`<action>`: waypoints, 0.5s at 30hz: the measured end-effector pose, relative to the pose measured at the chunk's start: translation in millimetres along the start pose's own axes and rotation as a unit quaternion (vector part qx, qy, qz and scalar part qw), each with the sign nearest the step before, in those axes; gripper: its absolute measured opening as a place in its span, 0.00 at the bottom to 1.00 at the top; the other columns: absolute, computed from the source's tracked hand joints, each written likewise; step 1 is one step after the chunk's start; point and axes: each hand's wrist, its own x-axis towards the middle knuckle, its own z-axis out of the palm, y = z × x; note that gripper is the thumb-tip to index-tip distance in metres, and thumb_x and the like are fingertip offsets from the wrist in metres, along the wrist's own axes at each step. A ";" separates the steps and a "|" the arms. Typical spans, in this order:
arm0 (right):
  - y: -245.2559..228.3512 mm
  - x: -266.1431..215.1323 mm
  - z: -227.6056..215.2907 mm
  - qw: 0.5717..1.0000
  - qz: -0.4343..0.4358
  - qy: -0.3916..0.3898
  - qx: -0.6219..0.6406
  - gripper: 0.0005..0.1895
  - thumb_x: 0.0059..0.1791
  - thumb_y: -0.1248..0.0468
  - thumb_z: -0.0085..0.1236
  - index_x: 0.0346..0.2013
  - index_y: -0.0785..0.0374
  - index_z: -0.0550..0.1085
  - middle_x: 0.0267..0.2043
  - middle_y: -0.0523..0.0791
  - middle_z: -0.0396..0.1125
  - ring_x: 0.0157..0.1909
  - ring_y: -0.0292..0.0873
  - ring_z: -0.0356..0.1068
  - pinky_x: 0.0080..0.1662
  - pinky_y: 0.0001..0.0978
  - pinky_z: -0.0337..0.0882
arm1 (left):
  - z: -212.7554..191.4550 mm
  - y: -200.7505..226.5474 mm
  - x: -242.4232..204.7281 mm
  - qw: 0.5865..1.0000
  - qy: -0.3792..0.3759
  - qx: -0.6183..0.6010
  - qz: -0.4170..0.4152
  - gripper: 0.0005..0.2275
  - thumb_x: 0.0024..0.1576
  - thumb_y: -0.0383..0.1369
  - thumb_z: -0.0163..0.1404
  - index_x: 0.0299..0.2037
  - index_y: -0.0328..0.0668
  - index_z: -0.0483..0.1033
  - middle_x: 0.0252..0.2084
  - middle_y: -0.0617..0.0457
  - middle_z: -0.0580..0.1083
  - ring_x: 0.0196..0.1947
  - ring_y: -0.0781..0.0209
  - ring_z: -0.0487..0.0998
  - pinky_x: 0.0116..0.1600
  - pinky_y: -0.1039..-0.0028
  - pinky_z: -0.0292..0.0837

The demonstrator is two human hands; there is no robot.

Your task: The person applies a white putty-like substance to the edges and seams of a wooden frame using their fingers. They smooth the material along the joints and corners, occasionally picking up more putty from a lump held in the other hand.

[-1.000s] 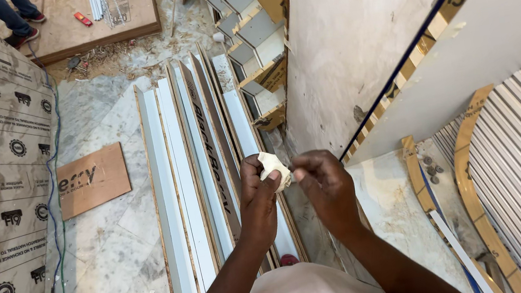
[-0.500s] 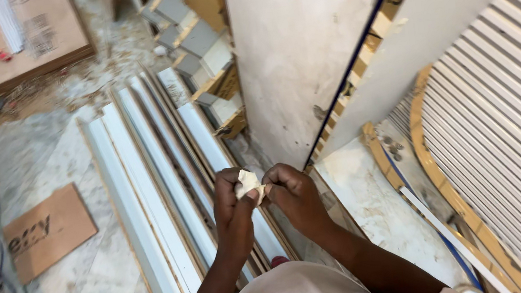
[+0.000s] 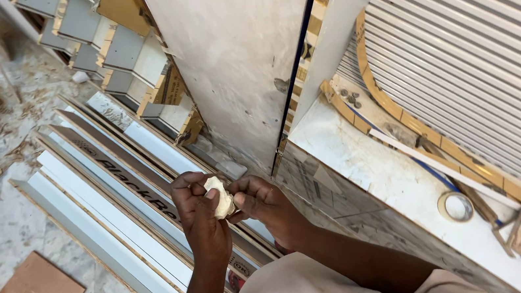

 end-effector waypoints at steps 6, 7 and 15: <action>26.5 -1.5 36.0 0.999 0.007 0.048 -0.016 0.25 0.46 0.54 0.65 0.53 0.62 0.71 0.55 0.42 0.69 0.52 0.37 0.71 0.52 0.35 0.75 | -34.1 17.9 -8.7 0.992 -0.068 0.097 -0.033 0.06 0.63 0.28 0.43 0.45 0.36 0.73 0.62 0.47 0.67 0.60 0.58 0.70 0.66 0.64 0.67; 31.9 -2.8 39.0 0.998 -0.015 0.053 -0.021 0.24 0.47 0.56 0.67 0.53 0.63 0.70 0.54 0.43 0.69 0.52 0.37 0.70 0.53 0.34 0.75 | -40.3 22.9 -11.1 0.981 -0.084 0.176 0.001 0.08 0.65 0.29 0.42 0.46 0.37 0.75 0.62 0.47 0.67 0.61 0.59 0.70 0.65 0.65 0.67; 49.3 -12.9 57.3 0.851 -0.301 0.124 -0.413 0.25 0.42 0.66 0.75 0.47 0.66 0.69 0.51 0.47 0.65 0.48 0.41 0.72 0.47 0.33 0.78 | -53.7 52.7 -29.7 0.951 -0.105 0.282 -0.073 0.17 0.68 0.40 0.38 0.57 0.38 0.73 0.55 0.44 0.75 0.53 0.56 0.78 0.54 0.67 0.75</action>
